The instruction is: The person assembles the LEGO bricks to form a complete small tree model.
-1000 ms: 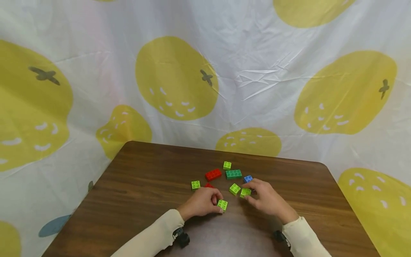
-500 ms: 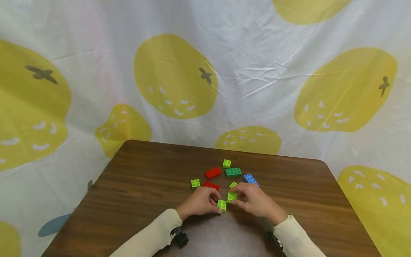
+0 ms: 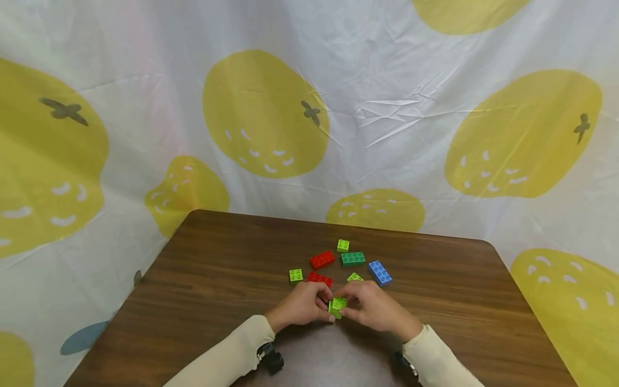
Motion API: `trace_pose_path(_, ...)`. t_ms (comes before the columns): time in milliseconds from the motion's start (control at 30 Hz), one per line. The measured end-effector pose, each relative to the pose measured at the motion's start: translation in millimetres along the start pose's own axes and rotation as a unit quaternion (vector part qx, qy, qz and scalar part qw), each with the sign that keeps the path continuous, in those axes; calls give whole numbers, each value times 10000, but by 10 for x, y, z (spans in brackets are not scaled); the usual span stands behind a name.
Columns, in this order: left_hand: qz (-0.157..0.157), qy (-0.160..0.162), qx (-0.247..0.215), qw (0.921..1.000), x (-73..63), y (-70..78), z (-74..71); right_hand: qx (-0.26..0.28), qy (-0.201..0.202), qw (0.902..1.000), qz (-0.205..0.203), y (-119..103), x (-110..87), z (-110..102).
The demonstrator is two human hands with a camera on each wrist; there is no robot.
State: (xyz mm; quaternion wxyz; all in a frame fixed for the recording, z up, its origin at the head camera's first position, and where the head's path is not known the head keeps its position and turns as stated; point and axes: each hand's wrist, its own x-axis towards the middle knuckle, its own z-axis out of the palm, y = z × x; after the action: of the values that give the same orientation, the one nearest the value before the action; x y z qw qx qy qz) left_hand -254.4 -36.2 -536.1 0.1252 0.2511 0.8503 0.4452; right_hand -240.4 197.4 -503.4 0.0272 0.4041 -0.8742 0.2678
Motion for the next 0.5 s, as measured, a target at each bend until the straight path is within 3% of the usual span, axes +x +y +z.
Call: trace_pose_path(500, -2, -90, 175, 9998, -18, 37, -17, 46, 15, 9999, 104, -26, 40, 52)
